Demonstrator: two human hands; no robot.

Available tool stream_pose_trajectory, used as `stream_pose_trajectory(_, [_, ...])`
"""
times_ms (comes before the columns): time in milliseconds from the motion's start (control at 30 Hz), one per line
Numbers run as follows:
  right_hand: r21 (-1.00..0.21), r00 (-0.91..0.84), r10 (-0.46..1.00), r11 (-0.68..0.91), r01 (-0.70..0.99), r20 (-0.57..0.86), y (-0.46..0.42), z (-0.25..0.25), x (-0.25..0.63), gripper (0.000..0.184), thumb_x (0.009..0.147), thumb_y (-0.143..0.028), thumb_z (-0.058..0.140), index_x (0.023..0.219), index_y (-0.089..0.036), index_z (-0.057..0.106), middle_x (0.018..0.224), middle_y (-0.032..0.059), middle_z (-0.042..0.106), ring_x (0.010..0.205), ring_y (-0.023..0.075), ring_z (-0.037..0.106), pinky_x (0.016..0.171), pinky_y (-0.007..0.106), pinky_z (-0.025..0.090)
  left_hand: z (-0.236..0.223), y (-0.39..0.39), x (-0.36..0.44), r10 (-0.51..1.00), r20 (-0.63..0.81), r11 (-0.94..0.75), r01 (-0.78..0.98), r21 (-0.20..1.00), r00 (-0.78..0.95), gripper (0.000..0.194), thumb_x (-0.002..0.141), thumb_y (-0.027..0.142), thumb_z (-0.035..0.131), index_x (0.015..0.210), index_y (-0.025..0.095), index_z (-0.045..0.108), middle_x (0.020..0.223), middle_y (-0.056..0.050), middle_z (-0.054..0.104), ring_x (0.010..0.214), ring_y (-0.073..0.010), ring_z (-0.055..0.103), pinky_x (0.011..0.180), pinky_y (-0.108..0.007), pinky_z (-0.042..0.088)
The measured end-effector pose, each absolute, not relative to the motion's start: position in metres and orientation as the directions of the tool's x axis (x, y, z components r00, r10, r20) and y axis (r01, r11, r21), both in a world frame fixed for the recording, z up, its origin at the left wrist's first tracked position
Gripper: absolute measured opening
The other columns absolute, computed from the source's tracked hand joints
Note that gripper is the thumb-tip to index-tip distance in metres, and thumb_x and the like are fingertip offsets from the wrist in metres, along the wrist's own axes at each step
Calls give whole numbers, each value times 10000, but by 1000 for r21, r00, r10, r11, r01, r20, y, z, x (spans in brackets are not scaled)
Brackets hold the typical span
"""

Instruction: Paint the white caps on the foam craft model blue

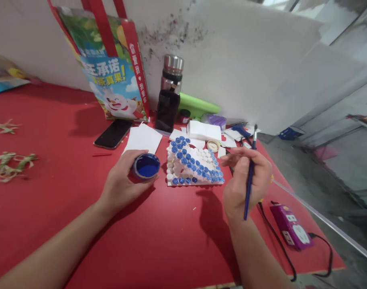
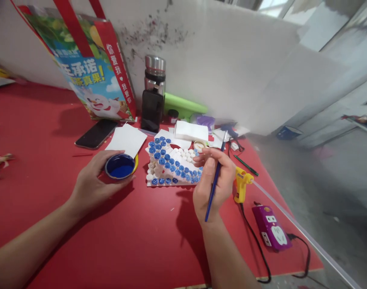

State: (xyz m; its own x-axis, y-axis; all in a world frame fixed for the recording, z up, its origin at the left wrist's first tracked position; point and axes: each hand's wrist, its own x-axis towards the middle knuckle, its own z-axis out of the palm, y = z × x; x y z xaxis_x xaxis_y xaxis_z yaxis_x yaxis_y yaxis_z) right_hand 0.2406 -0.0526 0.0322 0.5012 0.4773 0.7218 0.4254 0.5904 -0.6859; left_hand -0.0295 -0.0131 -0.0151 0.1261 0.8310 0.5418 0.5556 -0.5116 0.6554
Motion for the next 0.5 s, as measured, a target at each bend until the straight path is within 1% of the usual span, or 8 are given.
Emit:
stream_pose_trajectory(67, [-669,493,458,582,463,740,-48,25,242,119,1103,-305,666,1203,-247,694,1114,49,736,859,164,754,800,390,648,-18,-10,-33,836,539,-496,560,664,102,517,874,464,866,1313,255,693,1336,-89,789,1233,-341,769,1086,-481,642])
stream_pose_trajectory(133, [-683,467,498,547,484,730,-45,16,245,156,1087,-308,682,1233,-254,672,1195,70,717,909,182,763,875,440,649,-21,-7,-34,851,518,-474,556,683,88,507,878,462,863,1308,252,694,1330,-98,789,1232,-341,770,1076,-484,646])
stream_pose_trajectory(200, [-690,425,544,534,490,723,-43,8,249,180,1091,-284,669,1268,-256,654,1238,86,709,931,190,763,884,446,634,-22,-5,-34,851,514,-482,544,687,105,520,863,441,873,1310,246,693,1325,-110,788,1212,-341,777,1034,-479,659])
stream_pose_trajectory(333, [-639,380,526,508,578,761,-41,2,257,223,1083,-260,672,1306,-264,665,1208,73,710,981,205,730,924,446,600,-19,-4,-30,845,515,-510,506,696,144,489,871,399,860,1301,230,700,1300,-117,788,1192,-326,780,1020,-465,657])
stream_pose_trajectory(400, [-617,361,519,499,608,775,-41,2,259,237,1074,-257,679,1311,-268,673,1195,67,706,1012,216,724,939,446,597,-17,-5,-28,853,493,-510,479,714,173,426,880,400,856,1250,237,723,1257,-104,793,1153,-313,786,994,-451,658])
stream_pose_trajectory(500, [-633,353,551,483,604,757,-42,5,257,253,1067,-275,691,1319,-268,668,1201,65,705,1053,230,739,974,454,601,-13,-8,-27,855,456,-518,439,734,247,403,862,365,861,1229,251,739,1210,-82,802,1102,-298,789,951,-433,652])
